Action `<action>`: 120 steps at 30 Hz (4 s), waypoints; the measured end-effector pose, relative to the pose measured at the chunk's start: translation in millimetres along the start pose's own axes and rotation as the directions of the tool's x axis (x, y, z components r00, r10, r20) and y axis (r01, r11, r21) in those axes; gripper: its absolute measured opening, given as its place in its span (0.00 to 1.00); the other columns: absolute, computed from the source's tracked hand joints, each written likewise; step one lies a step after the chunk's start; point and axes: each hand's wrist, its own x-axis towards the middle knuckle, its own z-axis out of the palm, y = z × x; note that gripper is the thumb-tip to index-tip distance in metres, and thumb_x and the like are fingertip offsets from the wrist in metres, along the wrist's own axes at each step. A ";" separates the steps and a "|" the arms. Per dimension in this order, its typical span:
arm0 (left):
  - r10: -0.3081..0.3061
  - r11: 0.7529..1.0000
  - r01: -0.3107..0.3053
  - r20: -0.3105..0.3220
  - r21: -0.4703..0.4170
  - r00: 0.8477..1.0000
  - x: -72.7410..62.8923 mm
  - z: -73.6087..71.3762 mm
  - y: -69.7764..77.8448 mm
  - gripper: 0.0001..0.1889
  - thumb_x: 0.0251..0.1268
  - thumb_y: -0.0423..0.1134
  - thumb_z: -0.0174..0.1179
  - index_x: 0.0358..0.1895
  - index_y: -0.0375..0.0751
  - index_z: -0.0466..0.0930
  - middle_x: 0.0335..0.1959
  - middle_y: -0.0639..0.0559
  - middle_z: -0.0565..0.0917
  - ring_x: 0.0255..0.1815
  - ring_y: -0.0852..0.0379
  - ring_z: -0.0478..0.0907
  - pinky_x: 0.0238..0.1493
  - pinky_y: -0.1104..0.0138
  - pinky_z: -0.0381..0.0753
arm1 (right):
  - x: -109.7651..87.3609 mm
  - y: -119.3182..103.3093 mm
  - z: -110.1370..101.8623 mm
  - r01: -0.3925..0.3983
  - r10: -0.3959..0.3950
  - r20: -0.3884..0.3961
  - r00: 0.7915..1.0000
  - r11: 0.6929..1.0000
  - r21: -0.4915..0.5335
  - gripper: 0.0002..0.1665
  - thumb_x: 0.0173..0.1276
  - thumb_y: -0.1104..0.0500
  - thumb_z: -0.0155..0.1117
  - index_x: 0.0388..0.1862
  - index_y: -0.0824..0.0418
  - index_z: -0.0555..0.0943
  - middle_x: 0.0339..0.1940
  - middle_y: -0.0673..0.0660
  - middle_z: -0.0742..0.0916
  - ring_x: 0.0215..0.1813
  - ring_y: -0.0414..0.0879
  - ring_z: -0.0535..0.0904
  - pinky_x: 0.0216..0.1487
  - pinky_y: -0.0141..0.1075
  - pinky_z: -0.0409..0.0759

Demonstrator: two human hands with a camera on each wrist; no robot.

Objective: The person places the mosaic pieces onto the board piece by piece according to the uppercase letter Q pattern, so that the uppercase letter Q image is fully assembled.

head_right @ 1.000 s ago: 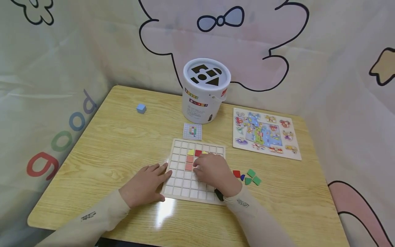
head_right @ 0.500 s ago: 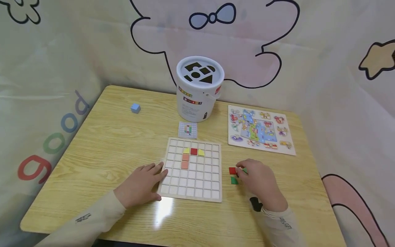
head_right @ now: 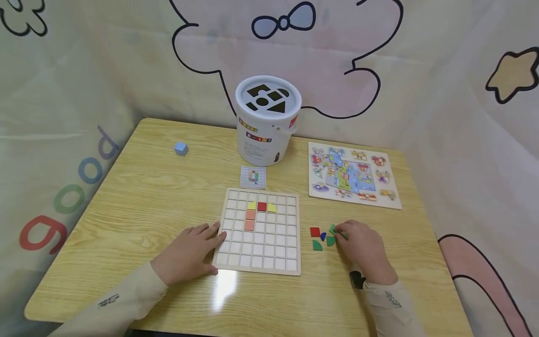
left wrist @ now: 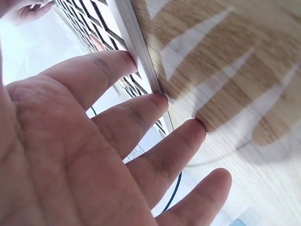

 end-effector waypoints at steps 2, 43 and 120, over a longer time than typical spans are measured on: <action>0.001 1.000 -0.001 -0.001 -0.001 1.000 0.1 0.3 0.4 0.48 0.56 0.64 0.77 0.77 0.41 0.75 0.79 0.39 0.71 0.74 0.35 0.71 0.69 0.40 0.73 | 1.5 -0.2 0.1 0.017 -0.018 -0.018 1.000 1.000 -0.022 0.06 0.71 0.58 0.75 0.43 0.58 0.92 0.47 0.59 0.91 0.47 0.60 0.89 0.43 0.58 0.87; 0.024 0.999 -0.023 -0.045 0.026 0.999 -2.7 0.4 -0.2 0.48 0.54 0.63 0.79 0.75 0.41 0.77 0.76 0.39 0.74 0.71 0.37 0.74 0.67 0.43 0.76 | 74.3 -132.9 1.7 0.358 -0.359 -0.013 0.933 0.932 -0.062 0.06 0.66 0.54 0.79 0.40 0.51 0.92 0.39 0.47 0.91 0.34 0.40 0.79 0.29 0.37 0.78; -0.012 1.000 0.013 -0.010 0.015 1.000 -1.7 1.9 2.3 0.48 0.55 0.64 0.78 0.77 0.42 0.75 0.78 0.40 0.72 0.74 0.35 0.72 0.70 0.41 0.73 | 3.7 -60.1 -10.1 0.175 -0.178 -0.155 0.972 0.984 -0.032 0.10 0.65 0.55 0.81 0.45 0.52 0.91 0.40 0.48 0.92 0.29 0.41 0.80 0.23 0.37 0.74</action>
